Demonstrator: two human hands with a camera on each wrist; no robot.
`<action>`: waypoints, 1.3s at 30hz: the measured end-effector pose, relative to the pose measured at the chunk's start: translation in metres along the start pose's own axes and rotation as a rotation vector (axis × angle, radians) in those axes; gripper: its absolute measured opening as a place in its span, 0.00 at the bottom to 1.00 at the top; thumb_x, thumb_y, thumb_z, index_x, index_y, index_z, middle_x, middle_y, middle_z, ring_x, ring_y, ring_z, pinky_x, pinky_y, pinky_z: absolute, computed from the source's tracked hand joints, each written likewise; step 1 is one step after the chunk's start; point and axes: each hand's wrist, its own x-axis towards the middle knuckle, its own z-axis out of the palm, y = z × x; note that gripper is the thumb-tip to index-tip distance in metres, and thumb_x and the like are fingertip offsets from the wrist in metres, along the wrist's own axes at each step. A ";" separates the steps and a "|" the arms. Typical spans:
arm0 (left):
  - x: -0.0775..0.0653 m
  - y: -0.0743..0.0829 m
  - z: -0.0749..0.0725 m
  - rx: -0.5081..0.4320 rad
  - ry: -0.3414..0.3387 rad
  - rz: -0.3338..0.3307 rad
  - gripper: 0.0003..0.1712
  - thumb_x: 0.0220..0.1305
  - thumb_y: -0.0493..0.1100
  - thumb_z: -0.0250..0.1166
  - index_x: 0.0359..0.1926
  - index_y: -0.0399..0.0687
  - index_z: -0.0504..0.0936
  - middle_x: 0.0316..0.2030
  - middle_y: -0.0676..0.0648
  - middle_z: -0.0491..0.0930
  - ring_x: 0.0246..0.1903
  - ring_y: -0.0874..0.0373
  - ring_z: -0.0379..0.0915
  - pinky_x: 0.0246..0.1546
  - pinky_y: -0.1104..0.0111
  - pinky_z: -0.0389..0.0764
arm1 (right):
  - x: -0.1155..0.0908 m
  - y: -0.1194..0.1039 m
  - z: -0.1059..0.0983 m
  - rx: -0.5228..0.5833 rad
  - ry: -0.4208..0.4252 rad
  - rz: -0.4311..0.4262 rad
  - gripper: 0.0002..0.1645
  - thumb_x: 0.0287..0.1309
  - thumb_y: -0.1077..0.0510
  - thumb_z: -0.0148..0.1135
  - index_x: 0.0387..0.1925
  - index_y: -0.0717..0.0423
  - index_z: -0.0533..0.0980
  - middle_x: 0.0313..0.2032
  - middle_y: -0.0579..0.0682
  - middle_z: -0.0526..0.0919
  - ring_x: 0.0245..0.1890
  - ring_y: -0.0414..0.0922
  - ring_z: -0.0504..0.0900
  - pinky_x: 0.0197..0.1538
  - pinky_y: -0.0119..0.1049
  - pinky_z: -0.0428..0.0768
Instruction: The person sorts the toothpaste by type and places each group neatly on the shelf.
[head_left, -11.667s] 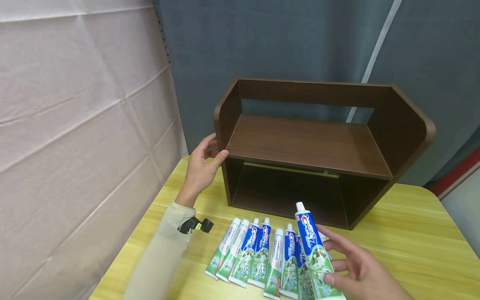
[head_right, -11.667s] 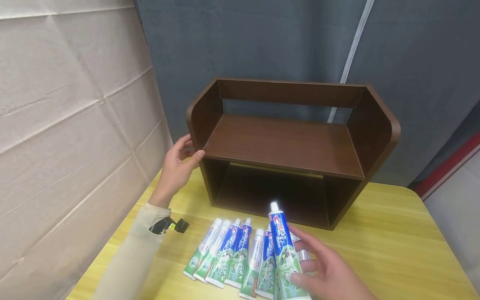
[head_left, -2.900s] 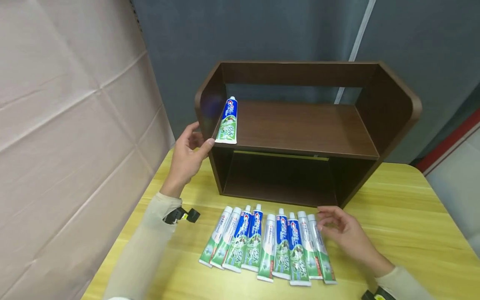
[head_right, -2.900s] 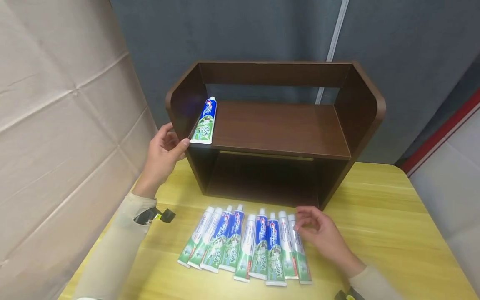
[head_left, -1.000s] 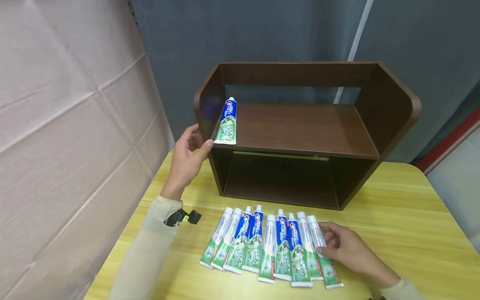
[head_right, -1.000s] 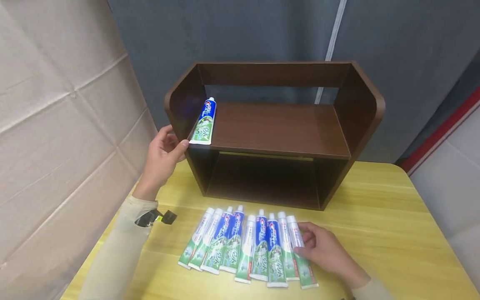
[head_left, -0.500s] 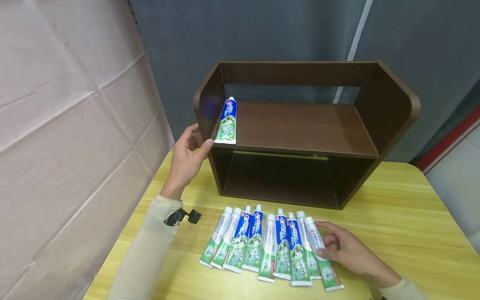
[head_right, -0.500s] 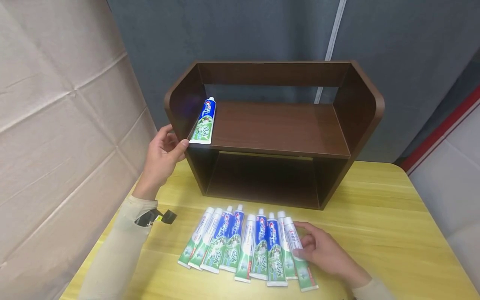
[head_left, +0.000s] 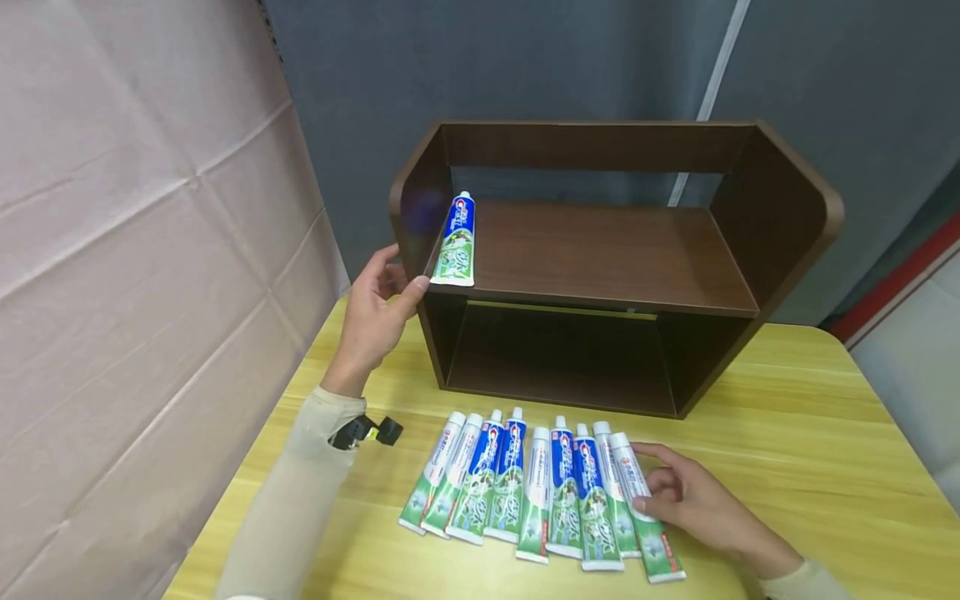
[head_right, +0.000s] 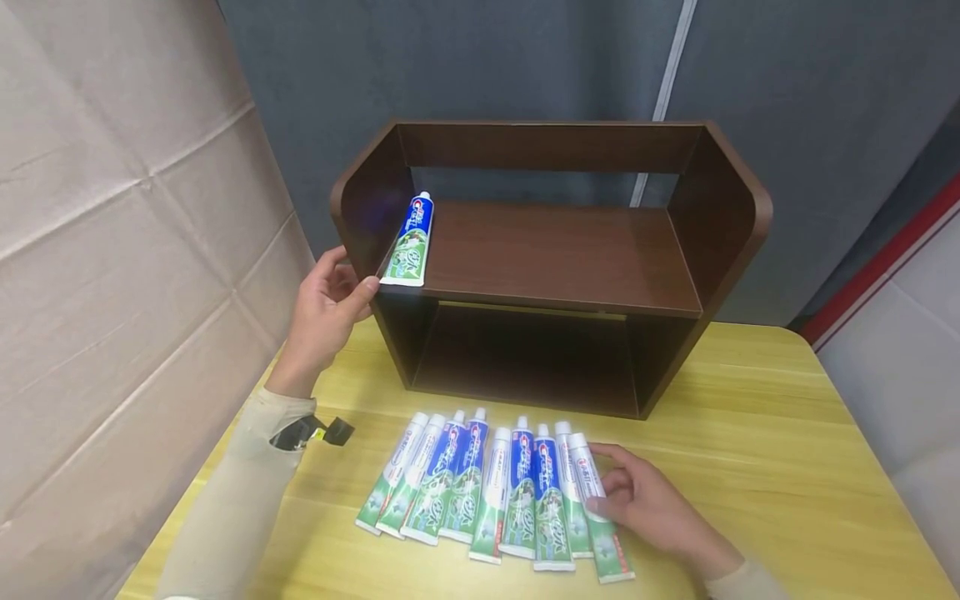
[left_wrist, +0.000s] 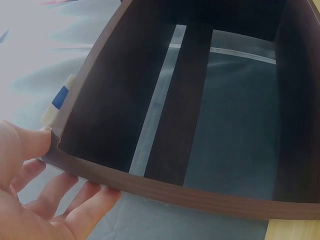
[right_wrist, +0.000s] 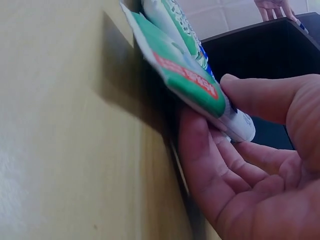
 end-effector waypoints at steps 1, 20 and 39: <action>0.000 0.000 0.000 0.000 0.001 0.001 0.30 0.74 0.47 0.69 0.73 0.55 0.73 0.53 0.40 0.81 0.51 0.47 0.83 0.43 0.72 0.88 | 0.000 0.000 -0.001 0.002 0.002 0.002 0.50 0.67 0.61 0.69 0.80 0.70 0.52 0.42 0.62 0.88 0.34 0.47 0.89 0.40 0.38 0.88; 0.001 -0.001 0.002 0.000 0.001 -0.007 0.30 0.75 0.47 0.68 0.74 0.55 0.73 0.53 0.40 0.81 0.51 0.48 0.83 0.45 0.64 0.91 | 0.005 -0.016 0.001 0.046 0.025 0.027 0.52 0.68 0.61 0.69 0.83 0.61 0.50 0.53 0.64 0.86 0.47 0.47 0.90 0.51 0.33 0.88; 0.001 -0.003 0.001 -0.011 0.007 -0.016 0.30 0.74 0.46 0.69 0.73 0.55 0.73 0.53 0.40 0.81 0.49 0.48 0.82 0.41 0.69 0.89 | 0.019 -0.028 0.022 0.201 -0.014 -0.051 0.42 0.70 0.64 0.66 0.78 0.66 0.56 0.50 0.63 0.82 0.42 0.48 0.90 0.44 0.51 0.91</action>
